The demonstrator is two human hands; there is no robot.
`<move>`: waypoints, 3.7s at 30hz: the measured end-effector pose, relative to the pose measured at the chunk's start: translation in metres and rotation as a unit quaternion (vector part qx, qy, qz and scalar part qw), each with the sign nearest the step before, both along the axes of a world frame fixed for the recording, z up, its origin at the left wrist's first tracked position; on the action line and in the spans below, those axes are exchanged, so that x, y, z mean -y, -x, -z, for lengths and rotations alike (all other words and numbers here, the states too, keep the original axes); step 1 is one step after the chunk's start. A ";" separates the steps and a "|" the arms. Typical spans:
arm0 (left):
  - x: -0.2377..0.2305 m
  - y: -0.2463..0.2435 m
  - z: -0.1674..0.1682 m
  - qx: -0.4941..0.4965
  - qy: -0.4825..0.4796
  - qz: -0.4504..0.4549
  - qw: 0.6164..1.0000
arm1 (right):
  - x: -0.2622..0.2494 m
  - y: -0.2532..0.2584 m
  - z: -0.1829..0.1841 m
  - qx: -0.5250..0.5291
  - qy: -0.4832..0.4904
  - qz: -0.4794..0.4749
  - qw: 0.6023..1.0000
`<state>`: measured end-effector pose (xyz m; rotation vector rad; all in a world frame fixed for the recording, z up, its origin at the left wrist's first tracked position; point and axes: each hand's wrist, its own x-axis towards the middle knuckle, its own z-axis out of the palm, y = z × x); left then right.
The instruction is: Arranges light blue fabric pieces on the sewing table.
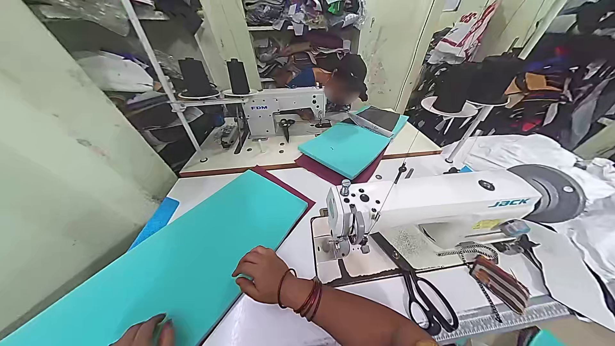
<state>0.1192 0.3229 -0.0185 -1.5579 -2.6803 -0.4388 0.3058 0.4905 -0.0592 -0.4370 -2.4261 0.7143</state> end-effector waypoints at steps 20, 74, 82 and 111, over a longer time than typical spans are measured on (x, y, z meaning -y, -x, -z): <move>-0.132 0.002 0.035 0.029 0.008 0.060 0.998 | -0.005 0.000 0.008 -0.007 0.060 -0.014 0.998; -0.132 0.008 0.044 0.017 -0.026 0.069 0.997 | -0.003 -0.002 0.004 0.036 0.059 -0.023 0.997; -0.133 0.008 0.045 0.017 -0.029 0.066 0.997 | -0.003 -0.001 0.005 0.038 0.065 -0.025 0.997; -0.135 0.009 0.050 0.005 -0.048 0.064 0.997 | -0.006 -0.002 0.001 0.069 0.077 -0.038 0.994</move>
